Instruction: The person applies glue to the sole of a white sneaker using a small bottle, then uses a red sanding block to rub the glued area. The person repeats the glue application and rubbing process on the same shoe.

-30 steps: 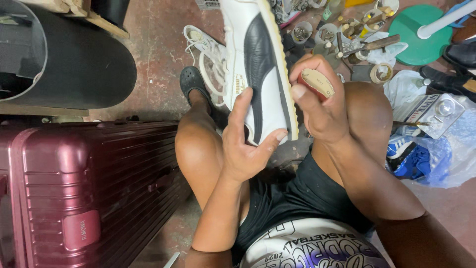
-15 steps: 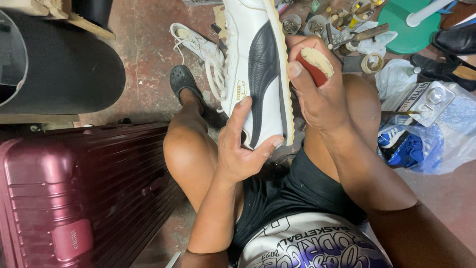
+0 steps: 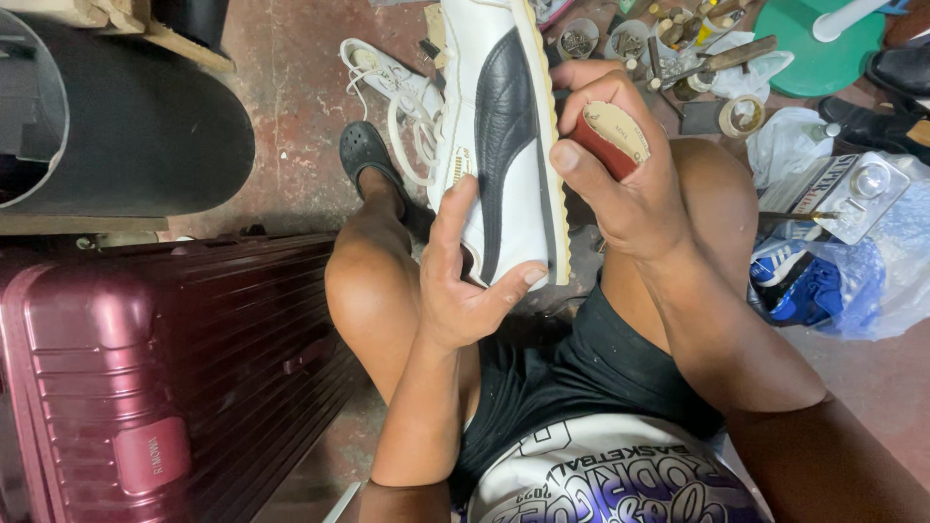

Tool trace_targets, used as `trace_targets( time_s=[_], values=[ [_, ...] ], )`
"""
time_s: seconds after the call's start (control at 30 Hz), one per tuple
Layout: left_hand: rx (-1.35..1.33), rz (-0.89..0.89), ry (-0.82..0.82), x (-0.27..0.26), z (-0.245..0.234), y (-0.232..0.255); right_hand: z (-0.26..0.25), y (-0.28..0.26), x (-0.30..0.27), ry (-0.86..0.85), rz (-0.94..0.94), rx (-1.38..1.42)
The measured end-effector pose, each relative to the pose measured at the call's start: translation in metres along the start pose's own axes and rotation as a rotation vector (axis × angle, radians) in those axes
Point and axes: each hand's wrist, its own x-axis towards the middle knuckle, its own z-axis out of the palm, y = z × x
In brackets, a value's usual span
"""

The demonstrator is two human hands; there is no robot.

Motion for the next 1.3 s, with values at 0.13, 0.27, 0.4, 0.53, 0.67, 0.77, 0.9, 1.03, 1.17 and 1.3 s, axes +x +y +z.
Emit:
trace_targets(
  time_s=[0.13, 0.27, 0.4, 0.53, 0.67, 0.77, 0.9, 1.03, 1.17, 1.3],
  values=[
    [0.009, -0.024, 0.001, 0.000, -0.003, 0.000, -0.001, -0.003, 0.001, -0.008, 0.001, -0.012],
    [-0.163, -0.045, 0.000, 0.002, -0.002, -0.001, 0.001, -0.005, 0.006, 0.000, 0.005, -0.055],
    [-0.163, -0.030, 0.005, 0.001, -0.001, 0.000, 0.004, -0.006, 0.004, -0.023, 0.005, -0.001],
    [-0.303, -0.081, 0.020, 0.001, -0.001, 0.001, 0.005, -0.006, 0.004, -0.046, 0.089, 0.154],
    [-0.303, -0.077, 0.051, 0.001, -0.001, 0.000, 0.000, -0.008, 0.002, -0.106, 0.145, 0.031],
    [-0.265, -0.075, 0.066, 0.002, -0.002, -0.001, 0.000, -0.007, -0.001, -0.120, 0.159, -0.008],
    [-0.181, -0.044, 0.066, 0.003, -0.005, -0.001, 0.001, -0.003, -0.002, -0.111, 0.204, 0.080],
    [-0.206, -0.040, 0.073, 0.004, -0.006, -0.001, -0.002, -0.001, -0.002, -0.135, 0.186, 0.093],
    [-0.208, -0.037, 0.078, 0.004, -0.006, 0.000, -0.001, 0.001, -0.004, -0.136, 0.189, 0.093],
    [-0.231, -0.031, 0.089, 0.005, -0.008, 0.000, 0.001, 0.002, -0.005, -0.115, 0.289, 0.163]
  ],
)
